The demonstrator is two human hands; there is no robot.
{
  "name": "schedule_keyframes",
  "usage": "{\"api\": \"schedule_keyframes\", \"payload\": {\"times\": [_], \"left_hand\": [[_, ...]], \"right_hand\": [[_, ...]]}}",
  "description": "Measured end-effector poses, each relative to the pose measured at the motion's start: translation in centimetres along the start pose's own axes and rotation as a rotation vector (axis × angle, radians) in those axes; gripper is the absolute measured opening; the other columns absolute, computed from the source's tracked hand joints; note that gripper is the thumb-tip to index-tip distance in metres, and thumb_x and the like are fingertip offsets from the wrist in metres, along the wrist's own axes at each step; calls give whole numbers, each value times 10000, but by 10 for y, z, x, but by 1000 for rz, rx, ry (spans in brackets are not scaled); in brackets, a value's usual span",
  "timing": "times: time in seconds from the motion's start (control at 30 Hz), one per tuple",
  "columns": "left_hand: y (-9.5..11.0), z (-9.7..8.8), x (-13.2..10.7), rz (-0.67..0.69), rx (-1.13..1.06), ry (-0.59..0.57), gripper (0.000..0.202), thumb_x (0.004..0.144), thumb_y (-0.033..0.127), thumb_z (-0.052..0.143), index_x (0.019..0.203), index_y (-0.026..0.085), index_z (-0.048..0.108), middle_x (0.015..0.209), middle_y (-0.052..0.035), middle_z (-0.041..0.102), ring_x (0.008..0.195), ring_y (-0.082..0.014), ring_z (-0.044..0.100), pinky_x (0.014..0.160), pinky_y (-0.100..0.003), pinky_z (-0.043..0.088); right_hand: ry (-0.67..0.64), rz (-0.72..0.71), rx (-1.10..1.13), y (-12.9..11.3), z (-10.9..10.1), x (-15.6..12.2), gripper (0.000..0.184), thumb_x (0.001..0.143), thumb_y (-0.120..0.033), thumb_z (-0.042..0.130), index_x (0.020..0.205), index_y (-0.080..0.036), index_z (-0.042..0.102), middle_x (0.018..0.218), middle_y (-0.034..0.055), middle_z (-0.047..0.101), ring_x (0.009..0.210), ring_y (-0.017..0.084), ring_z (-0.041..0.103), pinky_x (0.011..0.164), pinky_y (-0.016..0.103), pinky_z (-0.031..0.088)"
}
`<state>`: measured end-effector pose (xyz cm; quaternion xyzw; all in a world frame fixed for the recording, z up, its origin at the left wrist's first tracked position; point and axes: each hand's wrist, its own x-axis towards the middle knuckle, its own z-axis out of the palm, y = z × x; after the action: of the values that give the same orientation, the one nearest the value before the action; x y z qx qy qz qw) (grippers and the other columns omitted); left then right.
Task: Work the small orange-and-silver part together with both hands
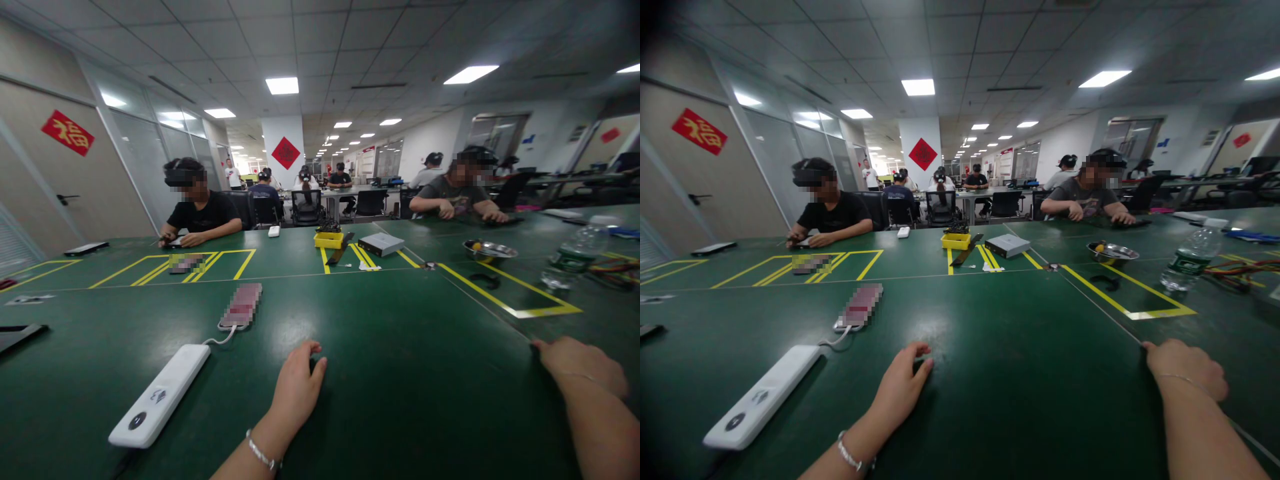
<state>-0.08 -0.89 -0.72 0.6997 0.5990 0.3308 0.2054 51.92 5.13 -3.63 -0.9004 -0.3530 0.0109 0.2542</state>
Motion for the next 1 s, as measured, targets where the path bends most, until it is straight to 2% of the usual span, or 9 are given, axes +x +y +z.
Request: {"api": "schedule_keyframes", "payload": {"times": [0.1,0.17,0.27,0.37,0.43,0.53,0.7,0.83,1.0], "left_hand": [[1,0,0,-3,100,-51,284,758,298,431,1000,177,516,992,-67,577,956,-198,514,850,-328,363],[1,1,0,6,146,-76,307,747,293,446,1021,175,518,1013,-71,573,981,-210,500,861,-335,357],[1,1,0,30,179,-79,324,745,288,443,1044,184,514,1037,-68,570,1011,-217,483,874,-348,354],[1,3,0,63,224,-77,348,746,271,432,1077,184,497,1091,-69,555,1052,-219,464,900,-362,344],[1,5,-2,95,280,-85,390,748,249,424,1130,180,466,1190,-72,503,1130,-221,407,947,-377,304],[1,9,-5,146,388,-92,460,762,241,404,1220,202,387,1328,-48,366,1244,-239,244,1006,-448,193],[3,12,-8,180,464,-150,456,816,291,322,1270,254,316,1364,-27,305,1269,-256,171,1002,-521,129],[2,10,-7,157,452,-210,440,819,328,326,1257,282,336,1358,-31,317,1256,-263,214,989,-531,154],[1,7,-6,140,417,-223,469,810,358,340,1270,271,314,1354,-33,324,1257,-254,216,996,-517,156]], "right_hand": [[-59,188,-194,-4,-1,-6,460,621,-526,467,860,-151,585,1035,260,442,1005,447,394,593,500,348],[4,153,-237,-14,-4,-15,556,626,-564,454,967,-135,552,1096,282,398,1021,442,377,617,499,352],[179,-80,-225,-49,-8,-40,582,648,-556,456,1005,-104,537,1134,285,376,1061,432,337,695,510,344],[242,-509,-169,-105,-6,-87,495,739,-449,409,1079,-102,509,1202,210,371,1149,350,285,863,471,295],[128,-754,-121,-145,0,-131,472,782,-400,365,1148,-122,470,1261,149,345,1194,282,252,949,430,236],[-207,-1020,-39,-188,15,-206,533,798,-459,325,1249,-183,386,1367,73,219,1249,250,144,989,416,192],[-697,-1297,25,-204,30,-283,539,800,-490,310,1300,-292,274,1384,16,191,1264,243,116,994,486,110],[-703,-1312,-3,-198,27,-263,511,797,-492,317,1280,-322,303,1360,12,259,1251,237,169,985,502,109],[-115,-858,-174,-167,11,-161,476,756,-363,410,1212,-226,421,1284,101,363,1200,296,235,930,529,176]]}}
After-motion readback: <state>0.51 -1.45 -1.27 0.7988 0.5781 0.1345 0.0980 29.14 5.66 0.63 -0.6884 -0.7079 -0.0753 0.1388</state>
